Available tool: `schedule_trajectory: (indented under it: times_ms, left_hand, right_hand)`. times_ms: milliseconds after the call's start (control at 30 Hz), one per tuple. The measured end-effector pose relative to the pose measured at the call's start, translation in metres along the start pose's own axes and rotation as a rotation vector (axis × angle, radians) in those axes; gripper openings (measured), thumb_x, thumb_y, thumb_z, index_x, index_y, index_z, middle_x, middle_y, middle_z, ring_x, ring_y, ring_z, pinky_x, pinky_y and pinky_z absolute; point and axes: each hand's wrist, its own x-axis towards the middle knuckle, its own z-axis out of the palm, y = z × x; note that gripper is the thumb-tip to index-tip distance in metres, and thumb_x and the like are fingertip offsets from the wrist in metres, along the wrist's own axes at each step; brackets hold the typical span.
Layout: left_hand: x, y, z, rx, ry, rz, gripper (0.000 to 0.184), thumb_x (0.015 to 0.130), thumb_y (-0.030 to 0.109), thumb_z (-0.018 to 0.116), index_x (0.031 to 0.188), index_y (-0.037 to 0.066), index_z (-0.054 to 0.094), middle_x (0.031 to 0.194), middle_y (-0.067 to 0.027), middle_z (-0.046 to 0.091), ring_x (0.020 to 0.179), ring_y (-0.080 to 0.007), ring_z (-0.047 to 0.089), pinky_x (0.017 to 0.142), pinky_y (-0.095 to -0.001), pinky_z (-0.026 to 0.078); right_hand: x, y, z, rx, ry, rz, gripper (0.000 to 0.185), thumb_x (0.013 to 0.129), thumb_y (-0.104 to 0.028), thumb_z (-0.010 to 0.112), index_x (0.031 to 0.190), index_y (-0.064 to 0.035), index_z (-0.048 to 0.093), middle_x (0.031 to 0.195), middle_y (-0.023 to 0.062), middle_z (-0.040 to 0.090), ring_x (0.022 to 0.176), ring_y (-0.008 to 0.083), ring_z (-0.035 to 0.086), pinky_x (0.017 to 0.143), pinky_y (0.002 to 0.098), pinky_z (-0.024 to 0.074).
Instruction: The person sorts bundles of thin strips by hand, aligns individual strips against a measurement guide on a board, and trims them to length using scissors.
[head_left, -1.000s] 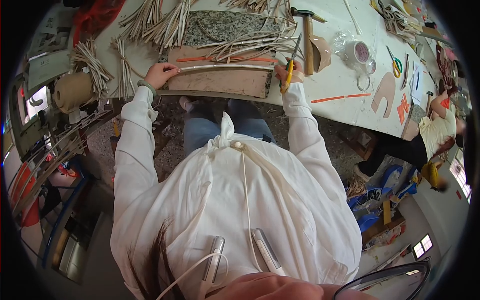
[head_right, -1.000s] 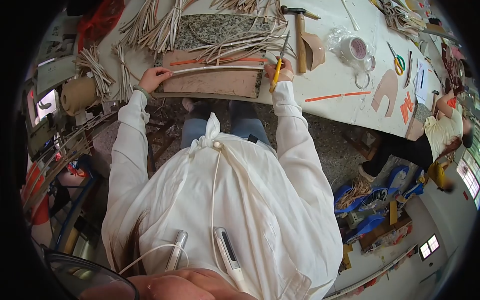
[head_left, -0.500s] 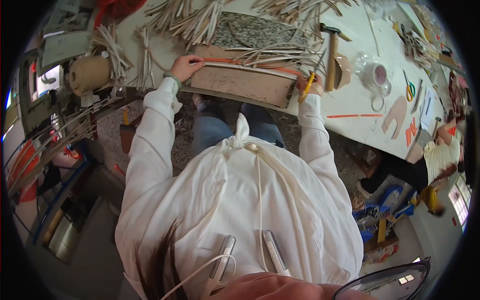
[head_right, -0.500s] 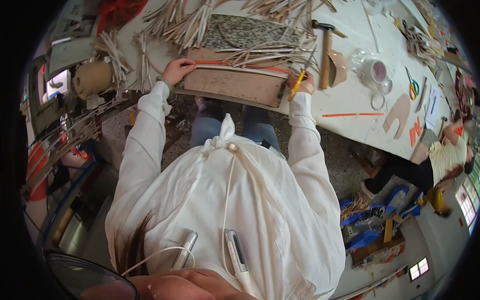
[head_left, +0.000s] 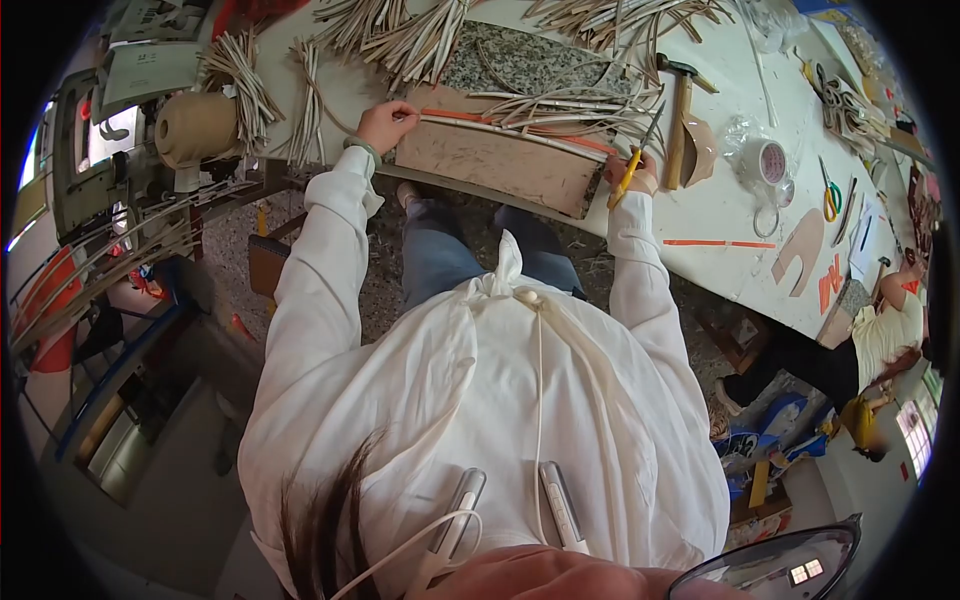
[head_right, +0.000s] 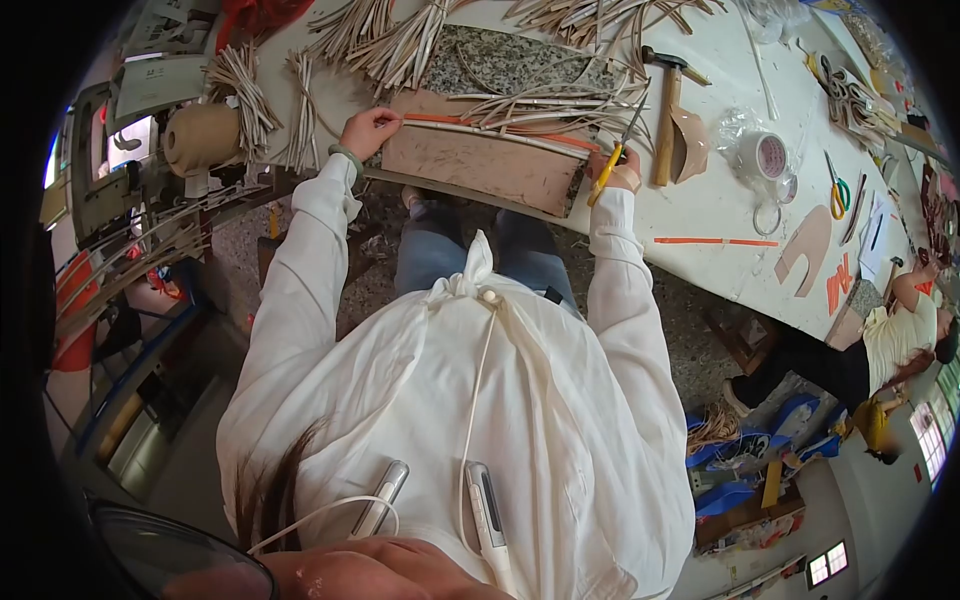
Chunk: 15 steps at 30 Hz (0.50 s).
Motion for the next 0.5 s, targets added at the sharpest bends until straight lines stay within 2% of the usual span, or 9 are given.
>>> schedule_trajectory:
  times_ms: [300,333,367,400,467,500]
  left_hand:
    - [-0.01,0.016,0.003,0.156,0.059,-0.002,0.014,0.079,0.013,0.062,0.088,0.003,0.066,0.074,0.0005,0.063,0.062,-0.0087,0.05,0.06,-0.02,0.042]
    - [-0.012,0.023,0.001,0.166,0.06,0.005,0.013,0.079,0.013,0.062,0.087,0.003,0.066,0.074,0.0005,0.063,0.062,-0.0085,0.05,0.06,-0.0198,0.042]
    - [-0.02,0.037,-0.001,0.044,0.062,0.004,0.013,0.079,0.011,0.062,0.087,0.002,0.066,0.073,0.0004,0.062,0.061,-0.0081,0.05,0.059,-0.0193,0.041]
    - [-0.031,0.053,-0.003,-0.078,0.06,0.003,0.012,0.079,0.01,0.061,0.087,0.002,0.066,0.073,0.0003,0.062,0.06,-0.0078,0.049,0.058,-0.0189,0.04]
    - [-0.046,0.085,-0.004,-0.325,0.057,0.005,0.011,0.08,0.008,0.06,0.087,0.001,0.066,0.072,0.0001,0.061,0.059,-0.0071,0.047,0.055,-0.018,0.039]
    - [-0.05,0.101,0.0,-0.42,0.04,-0.042,0.01,0.079,0.007,0.06,0.085,0.0,0.066,0.07,-0.0007,0.061,0.058,-0.0067,0.046,0.053,-0.0174,0.037]
  right_hand:
    - [-0.013,-0.004,-0.004,0.042,0.004,-0.082,0.042,0.071,0.001,0.062,0.111,-0.0027,0.049,0.075,0.0111,0.058,0.053,0.0165,0.053,0.048,0.0244,0.0475]
    - [-0.024,-0.017,-0.012,0.076,-0.011,-0.175,0.041,0.071,0.001,0.063,0.11,-0.002,0.049,0.074,0.0105,0.057,0.053,0.0164,0.052,0.048,0.0248,0.0476]
    - [-0.036,-0.033,-0.021,0.111,-0.023,-0.266,0.04,0.071,0.002,0.064,0.108,-0.0012,0.05,0.074,0.01,0.056,0.052,0.0164,0.052,0.048,0.0251,0.0477]
    - [-0.041,-0.047,-0.03,0.12,-0.015,-0.263,0.04,0.071,0.002,0.064,0.108,-0.0012,0.05,0.074,0.01,0.056,0.052,0.0164,0.052,0.048,0.0251,0.0477]
    - [-0.036,-0.069,-0.054,0.155,0.068,-0.509,0.039,0.075,-0.001,0.062,0.111,-0.0041,0.047,0.077,0.0107,0.057,0.053,0.0138,0.052,0.049,0.0231,0.0475]
    - [-0.007,-0.059,-0.072,0.292,0.024,-0.564,0.04,0.077,-0.003,0.061,0.113,-0.0045,0.044,0.076,0.0097,0.057,0.056,0.0136,0.052,0.053,0.0222,0.0477]
